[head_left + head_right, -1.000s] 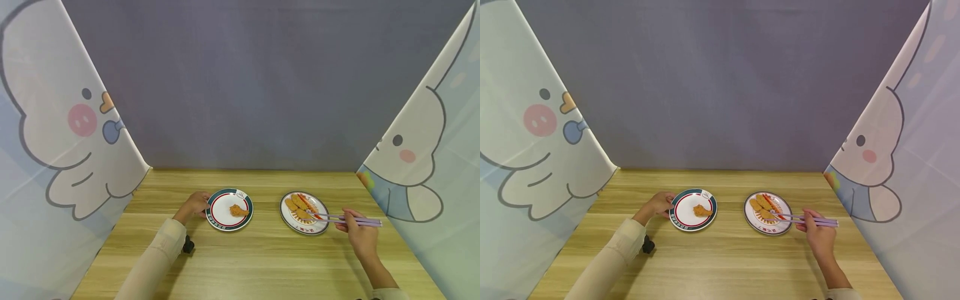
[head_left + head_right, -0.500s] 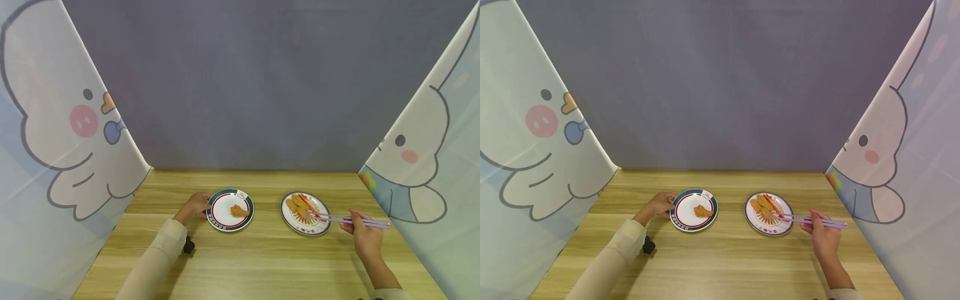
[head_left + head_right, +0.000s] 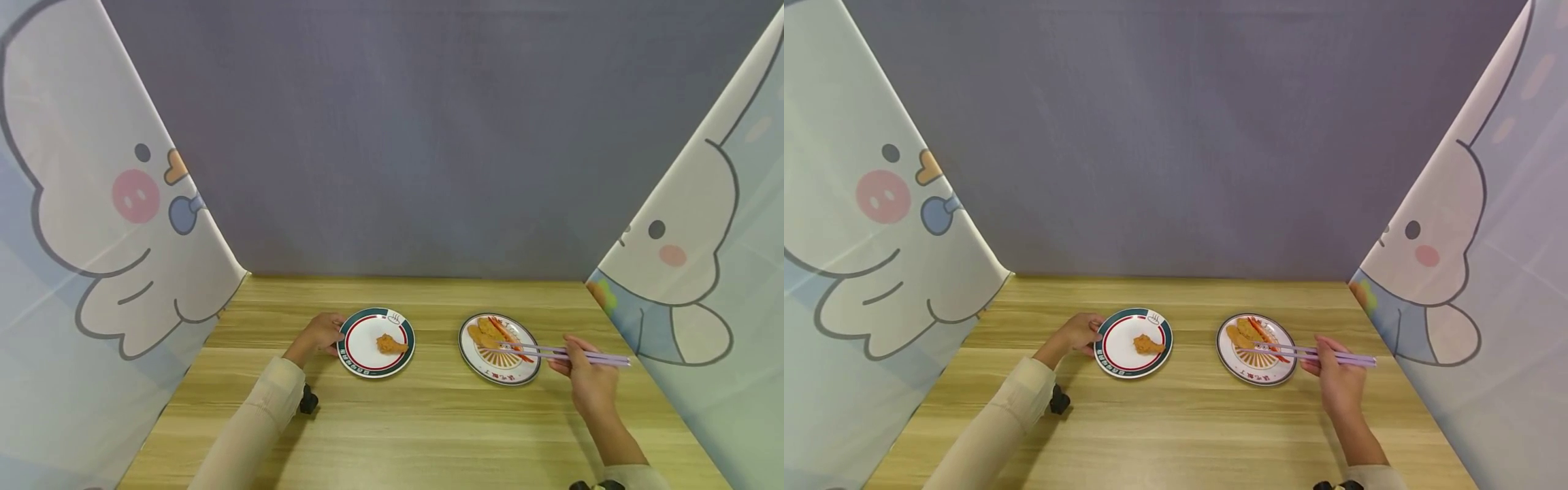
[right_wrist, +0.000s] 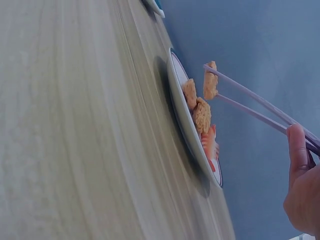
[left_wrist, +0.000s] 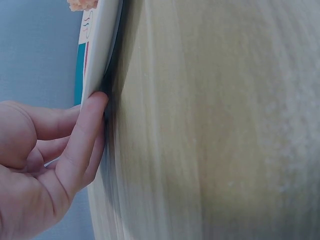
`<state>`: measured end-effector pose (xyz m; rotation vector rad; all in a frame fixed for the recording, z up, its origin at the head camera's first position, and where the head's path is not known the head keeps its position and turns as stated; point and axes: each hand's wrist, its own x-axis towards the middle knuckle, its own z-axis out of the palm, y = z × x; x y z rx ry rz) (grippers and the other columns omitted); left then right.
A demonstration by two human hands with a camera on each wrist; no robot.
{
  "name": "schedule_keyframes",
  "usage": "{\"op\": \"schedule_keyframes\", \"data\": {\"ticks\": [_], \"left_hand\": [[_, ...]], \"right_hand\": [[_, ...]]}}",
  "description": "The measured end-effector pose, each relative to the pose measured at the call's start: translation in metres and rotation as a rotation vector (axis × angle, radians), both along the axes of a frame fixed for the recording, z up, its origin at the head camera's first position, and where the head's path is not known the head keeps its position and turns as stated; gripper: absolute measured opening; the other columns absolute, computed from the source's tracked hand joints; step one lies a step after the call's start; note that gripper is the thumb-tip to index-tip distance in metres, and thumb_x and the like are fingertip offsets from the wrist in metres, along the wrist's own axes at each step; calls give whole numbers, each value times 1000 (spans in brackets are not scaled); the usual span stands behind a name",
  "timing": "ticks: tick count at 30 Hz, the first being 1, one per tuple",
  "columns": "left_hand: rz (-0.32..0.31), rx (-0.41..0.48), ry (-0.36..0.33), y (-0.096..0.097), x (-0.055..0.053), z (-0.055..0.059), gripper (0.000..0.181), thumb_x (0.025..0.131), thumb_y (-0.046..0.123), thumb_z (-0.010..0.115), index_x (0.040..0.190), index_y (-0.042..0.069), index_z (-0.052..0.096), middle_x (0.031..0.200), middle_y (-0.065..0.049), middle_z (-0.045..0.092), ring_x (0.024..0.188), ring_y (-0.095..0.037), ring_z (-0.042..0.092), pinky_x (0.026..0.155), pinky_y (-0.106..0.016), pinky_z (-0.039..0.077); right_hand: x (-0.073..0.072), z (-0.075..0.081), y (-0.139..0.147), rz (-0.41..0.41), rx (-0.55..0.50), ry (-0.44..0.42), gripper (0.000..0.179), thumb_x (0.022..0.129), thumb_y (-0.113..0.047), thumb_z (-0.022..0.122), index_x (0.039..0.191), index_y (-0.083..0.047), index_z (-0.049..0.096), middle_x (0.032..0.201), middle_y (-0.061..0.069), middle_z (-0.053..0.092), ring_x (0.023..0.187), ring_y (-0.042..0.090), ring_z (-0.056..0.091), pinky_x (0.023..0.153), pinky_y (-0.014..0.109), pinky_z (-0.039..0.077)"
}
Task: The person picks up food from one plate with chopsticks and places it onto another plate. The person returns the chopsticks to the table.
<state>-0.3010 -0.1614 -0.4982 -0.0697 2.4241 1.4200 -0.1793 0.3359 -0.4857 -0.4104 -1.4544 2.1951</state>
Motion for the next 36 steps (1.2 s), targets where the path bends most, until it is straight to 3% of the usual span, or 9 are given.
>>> {"op": "schedule_keyframes", "data": {"ticks": [10,22,29,36], "left_hand": [[-21,4,-10,0,1,5,40,92,-10,57,132,-6,58,114,-25,64,82,-25,70,65,-35,68],[6,-7,-7,0,-1,-1,42,91,-10,58,133,-4,60,116,-24,64,82,-23,68,63,-36,67],[3,5,-11,0,0,1,42,91,-10,58,132,-5,59,116,-24,64,83,-24,69,64,-36,68],[2,-3,-12,0,-1,-1,40,91,-11,58,131,-5,60,116,-25,63,83,-26,69,64,-36,68]], "right_hand": [[-8,0,-14,28,-17,37,17,98,0,62,94,-7,77,72,8,74,53,15,71,49,26,62],[-13,3,-29,66,17,26,13,99,-3,61,102,-1,74,73,6,75,52,15,70,49,25,62],[-17,4,-41,94,32,43,15,101,-4,59,98,-7,74,72,7,75,51,14,70,48,24,61],[-24,8,-53,106,41,-20,15,100,-8,62,95,-11,75,67,5,73,50,13,69,49,24,62]]}}
